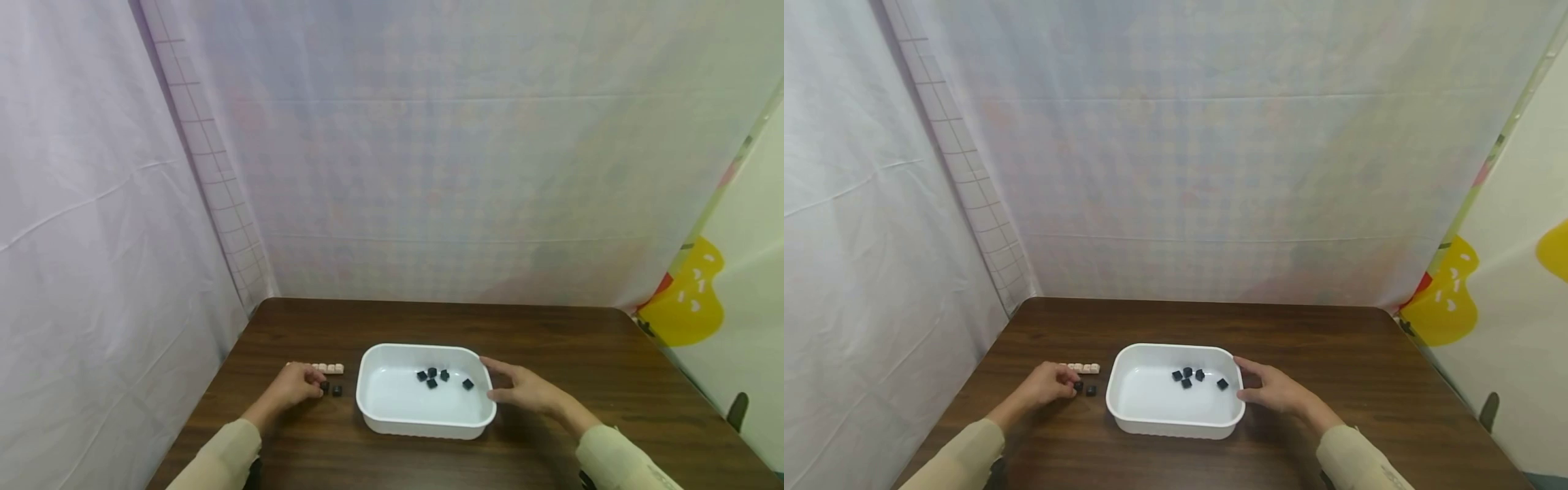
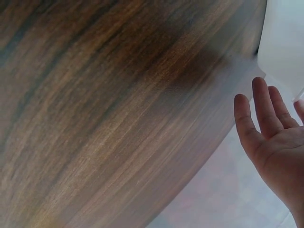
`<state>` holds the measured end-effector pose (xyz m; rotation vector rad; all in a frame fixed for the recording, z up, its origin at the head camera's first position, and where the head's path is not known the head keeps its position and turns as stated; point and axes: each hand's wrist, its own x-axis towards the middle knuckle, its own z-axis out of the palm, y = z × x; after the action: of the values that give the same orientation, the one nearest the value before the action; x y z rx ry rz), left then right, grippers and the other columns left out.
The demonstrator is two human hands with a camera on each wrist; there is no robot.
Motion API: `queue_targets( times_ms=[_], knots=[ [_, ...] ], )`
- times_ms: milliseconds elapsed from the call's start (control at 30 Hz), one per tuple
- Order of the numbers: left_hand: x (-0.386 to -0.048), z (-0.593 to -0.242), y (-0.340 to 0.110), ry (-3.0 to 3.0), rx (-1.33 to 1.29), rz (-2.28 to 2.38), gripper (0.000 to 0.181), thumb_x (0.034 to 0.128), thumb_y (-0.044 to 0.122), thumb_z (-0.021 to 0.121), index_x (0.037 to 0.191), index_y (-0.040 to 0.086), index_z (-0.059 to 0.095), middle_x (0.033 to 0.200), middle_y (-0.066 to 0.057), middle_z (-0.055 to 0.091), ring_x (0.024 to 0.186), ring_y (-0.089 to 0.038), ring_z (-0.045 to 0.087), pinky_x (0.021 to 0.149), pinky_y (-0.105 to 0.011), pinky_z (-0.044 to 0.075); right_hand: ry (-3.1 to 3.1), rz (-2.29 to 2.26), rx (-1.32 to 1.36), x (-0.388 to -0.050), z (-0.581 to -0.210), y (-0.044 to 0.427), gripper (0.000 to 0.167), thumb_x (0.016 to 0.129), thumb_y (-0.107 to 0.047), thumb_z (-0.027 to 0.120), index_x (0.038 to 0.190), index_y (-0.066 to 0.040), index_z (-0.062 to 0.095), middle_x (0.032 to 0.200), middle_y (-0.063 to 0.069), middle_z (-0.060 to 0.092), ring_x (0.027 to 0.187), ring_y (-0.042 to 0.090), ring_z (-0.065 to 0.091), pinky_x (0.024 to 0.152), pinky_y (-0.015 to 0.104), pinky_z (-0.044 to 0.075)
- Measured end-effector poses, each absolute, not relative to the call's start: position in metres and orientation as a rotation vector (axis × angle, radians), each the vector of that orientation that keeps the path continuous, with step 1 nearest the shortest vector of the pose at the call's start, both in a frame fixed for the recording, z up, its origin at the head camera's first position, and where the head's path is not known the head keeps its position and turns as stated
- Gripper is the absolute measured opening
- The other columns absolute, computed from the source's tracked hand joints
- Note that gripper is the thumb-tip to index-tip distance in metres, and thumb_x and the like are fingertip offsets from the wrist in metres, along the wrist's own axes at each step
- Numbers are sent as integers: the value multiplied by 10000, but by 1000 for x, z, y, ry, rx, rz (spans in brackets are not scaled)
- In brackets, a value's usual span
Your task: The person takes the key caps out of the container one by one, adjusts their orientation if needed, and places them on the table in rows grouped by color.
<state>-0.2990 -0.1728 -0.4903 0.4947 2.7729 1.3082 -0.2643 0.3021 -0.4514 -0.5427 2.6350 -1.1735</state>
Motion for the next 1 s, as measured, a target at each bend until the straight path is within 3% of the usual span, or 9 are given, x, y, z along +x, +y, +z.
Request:
queue_targets(
  times_ms=[267, 733, 867, 1000],
  knots=[
    [-299, -491, -168, 2757, 523, 1261, 204, 705, -75, 765, 901, -42, 722, 772, -25, 665, 718, -141, 599, 673, -298, 519, 2642, -1173, -547, -264, -452, 303, 737, 891, -203, 735, 1498, 9, 376, 1374, 288, 508, 1244, 441, 494, 975, 604, 423],
    [-298, -488, -170, 2721, 604, 1318, 328, 671, -101, 730, 993, -68, 682, 722, -18, 616, 629, -108, 531, 563, -255, 457, 2639, -1167, -498, -263, -450, 300, 737, 893, -215, 733, 1504, -8, 376, 1375, 282, 509, 1266, 462, 468, 1002, 637, 377],
    [-300, -475, -164, 2761, 597, 1312, 321, 722, -45, 723, 1040, -55, 684, 754, -22, 626, 640, -119, 542, 547, -270, 460, 2644, -1166, -518, -262, -450, 301, 739, 890, -204, 735, 1500, 6, 374, 1365, 290, 516, 1251, 461, 483, 988, 626, 398],
    [-302, -459, -146, 2803, 616, 1306, 278, 807, 79, 750, 1066, -9, 702, 812, 1, 643, 729, -126, 579, 643, -308, 478, 2640, -1171, -514, -262, -450, 300, 736, 892, -200, 733, 1502, 0, 374, 1356, 281, 525, 1242, 451, 493, 978, 628, 406]
  ],
)
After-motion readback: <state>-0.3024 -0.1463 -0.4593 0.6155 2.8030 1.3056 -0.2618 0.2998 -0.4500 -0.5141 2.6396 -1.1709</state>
